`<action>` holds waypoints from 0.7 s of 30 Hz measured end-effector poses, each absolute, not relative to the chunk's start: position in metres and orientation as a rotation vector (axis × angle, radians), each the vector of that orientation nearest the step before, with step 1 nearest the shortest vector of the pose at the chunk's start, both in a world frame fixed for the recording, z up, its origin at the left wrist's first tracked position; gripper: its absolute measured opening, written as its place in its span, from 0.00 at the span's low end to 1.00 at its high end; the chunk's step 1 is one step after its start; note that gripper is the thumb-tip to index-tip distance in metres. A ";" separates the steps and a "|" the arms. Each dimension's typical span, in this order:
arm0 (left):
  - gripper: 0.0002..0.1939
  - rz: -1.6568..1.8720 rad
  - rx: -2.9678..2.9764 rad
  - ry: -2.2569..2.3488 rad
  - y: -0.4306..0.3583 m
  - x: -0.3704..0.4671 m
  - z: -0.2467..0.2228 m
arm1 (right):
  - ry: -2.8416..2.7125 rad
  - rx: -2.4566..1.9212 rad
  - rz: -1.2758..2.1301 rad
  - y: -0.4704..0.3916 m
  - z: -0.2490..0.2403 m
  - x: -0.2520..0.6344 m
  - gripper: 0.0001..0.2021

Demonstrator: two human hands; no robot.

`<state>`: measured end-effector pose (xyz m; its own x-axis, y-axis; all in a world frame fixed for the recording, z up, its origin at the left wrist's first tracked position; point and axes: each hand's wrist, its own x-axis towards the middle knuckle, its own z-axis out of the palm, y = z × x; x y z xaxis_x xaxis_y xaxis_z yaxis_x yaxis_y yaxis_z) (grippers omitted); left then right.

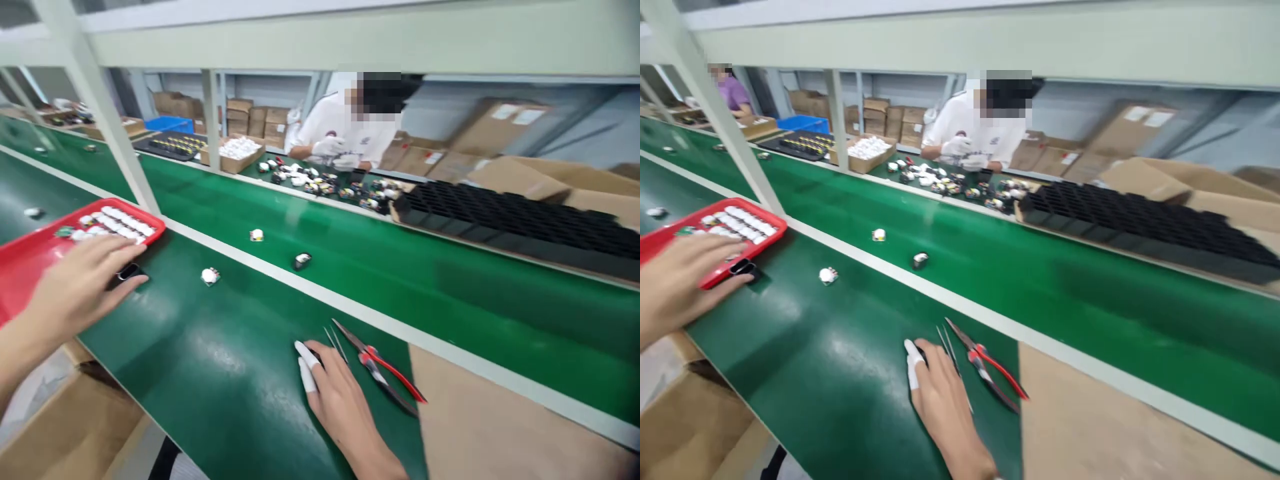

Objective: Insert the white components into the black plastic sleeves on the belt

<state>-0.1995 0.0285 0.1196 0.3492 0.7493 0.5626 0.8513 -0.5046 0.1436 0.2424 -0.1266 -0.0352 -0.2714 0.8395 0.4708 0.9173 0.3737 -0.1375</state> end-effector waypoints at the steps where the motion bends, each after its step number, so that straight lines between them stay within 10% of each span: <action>1: 0.27 -0.710 -2.425 -1.471 0.029 -0.215 0.113 | -2.176 -1.494 -0.207 -0.120 -0.035 0.241 0.21; 5: 0.34 -0.358 -2.304 -1.602 0.040 -0.259 0.065 | -2.183 -1.425 -0.125 -0.071 -0.027 0.225 0.19; 21: 0.13 -0.844 -2.542 -1.538 0.072 -0.253 0.015 | -1.892 -1.705 0.084 0.161 -0.012 0.210 0.16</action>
